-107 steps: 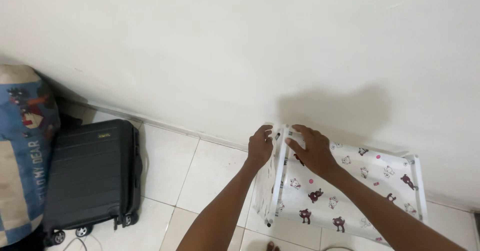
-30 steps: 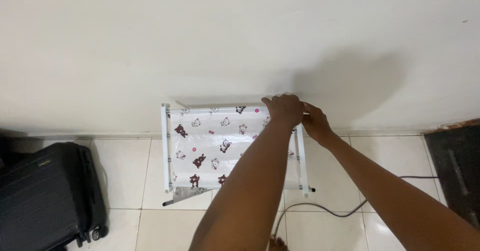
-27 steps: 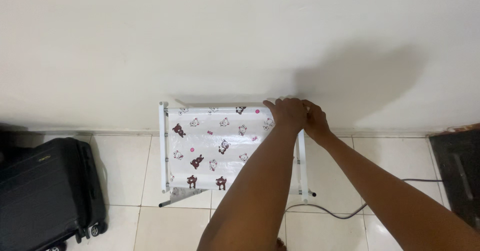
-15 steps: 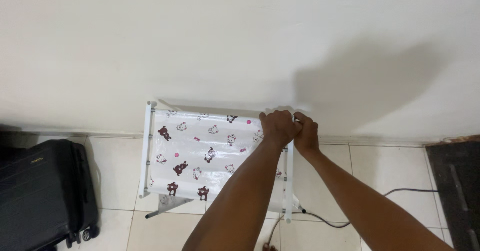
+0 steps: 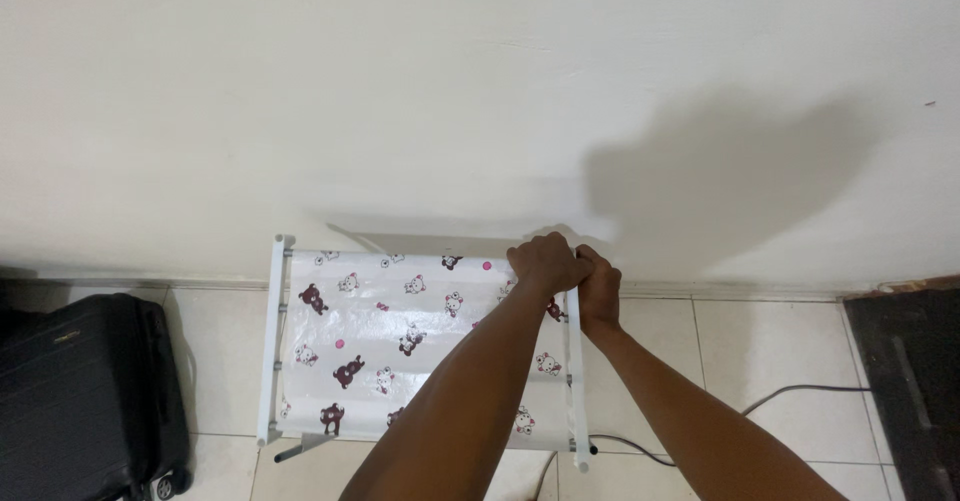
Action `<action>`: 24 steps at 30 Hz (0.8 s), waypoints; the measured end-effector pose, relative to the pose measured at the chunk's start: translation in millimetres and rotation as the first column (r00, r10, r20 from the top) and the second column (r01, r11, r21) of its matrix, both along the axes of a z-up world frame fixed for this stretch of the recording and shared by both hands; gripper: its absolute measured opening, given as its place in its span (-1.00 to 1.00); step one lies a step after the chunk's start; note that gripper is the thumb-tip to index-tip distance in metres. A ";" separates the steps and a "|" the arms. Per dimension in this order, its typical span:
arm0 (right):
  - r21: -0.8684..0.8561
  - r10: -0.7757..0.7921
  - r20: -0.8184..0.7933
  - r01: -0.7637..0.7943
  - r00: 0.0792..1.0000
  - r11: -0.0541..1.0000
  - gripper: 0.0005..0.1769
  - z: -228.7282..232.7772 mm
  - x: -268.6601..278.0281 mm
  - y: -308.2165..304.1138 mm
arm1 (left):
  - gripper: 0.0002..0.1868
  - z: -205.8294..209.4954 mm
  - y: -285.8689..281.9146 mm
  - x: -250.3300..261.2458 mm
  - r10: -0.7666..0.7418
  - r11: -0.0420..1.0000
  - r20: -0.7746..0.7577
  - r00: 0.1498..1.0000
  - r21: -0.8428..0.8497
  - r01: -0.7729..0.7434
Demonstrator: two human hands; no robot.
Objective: The person assembles a small shelving unit by inserting metal rods into a white plastic frame and attaching patterned fabric shelves. They repeatedly insert and remove rods to fit the frame and place the fabric shelves onto the structure.
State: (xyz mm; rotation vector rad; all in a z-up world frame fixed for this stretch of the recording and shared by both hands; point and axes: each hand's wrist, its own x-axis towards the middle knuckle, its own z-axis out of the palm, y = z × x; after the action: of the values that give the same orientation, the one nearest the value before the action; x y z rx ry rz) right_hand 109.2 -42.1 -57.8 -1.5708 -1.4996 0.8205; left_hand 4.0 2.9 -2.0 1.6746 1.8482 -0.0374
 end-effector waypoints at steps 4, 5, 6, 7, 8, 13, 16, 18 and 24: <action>-0.021 0.001 0.060 0.001 0.998 1.000 -0.92 2.2 -5.7 -6.4 | -0.73 -0.8 -8.5 -2.7 -0.074 0.997 -0.054 0.996 0.030 0.076; -0.030 -0.001 0.064 0.003 0.998 1.000 -0.94 1.5 -4.4 -6.9 | -0.73 -1.3 -9.8 -1.4 -0.106 0.994 -0.070 0.992 0.025 0.108; -0.037 -0.003 0.067 0.006 0.998 0.999 -0.96 0.2 -3.5 -6.9 | -0.74 -1.1 -10.1 -0.8 -0.103 0.994 -0.071 0.992 0.033 0.105; -0.023 0.012 0.063 -0.010 0.998 1.000 -0.96 -1.8 -1.3 -6.5 | -0.76 -0.7 -9.7 0.4 -0.100 0.994 -0.072 0.992 0.041 0.103; -0.011 0.026 0.057 -0.025 0.998 1.000 -0.95 -5.3 2.1 -6.7 | -0.77 -1.1 -9.7 2.1 -0.098 0.994 -0.074 0.992 0.047 0.102; -0.076 0.015 -0.130 -0.025 0.991 0.997 -0.80 -26.2 4.0 -5.3 | -0.69 -3.0 -5.3 -5.4 0.053 0.996 0.049 0.997 -0.076 -0.049; -0.099 -0.020 -0.205 -0.001 0.979 0.995 -0.87 -26.1 -3.1 -13.8 | -0.72 -4.4 -13.9 -7.4 0.053 0.998 0.006 0.999 -0.020 -0.053; -0.049 -0.008 0.024 0.010 1.000 0.999 -0.94 -16.7 -6.8 -17.7 | -0.75 -1.7 -17.3 -3.2 -0.001 0.999 -0.054 0.999 0.032 0.002; -0.006 0.033 0.003 -0.033 0.999 0.999 -0.88 1.7 0.0 -21.9 | -0.73 0.5 -17.3 6.6 -0.138 0.990 -0.109 0.984 -0.005 0.139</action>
State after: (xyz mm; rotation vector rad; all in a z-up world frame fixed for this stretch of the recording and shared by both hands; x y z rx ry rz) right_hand 109.2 -64.0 -56.1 -1.5566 -1.5302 0.8422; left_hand 10.6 -14.4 -1.4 1.8335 1.8077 -0.1881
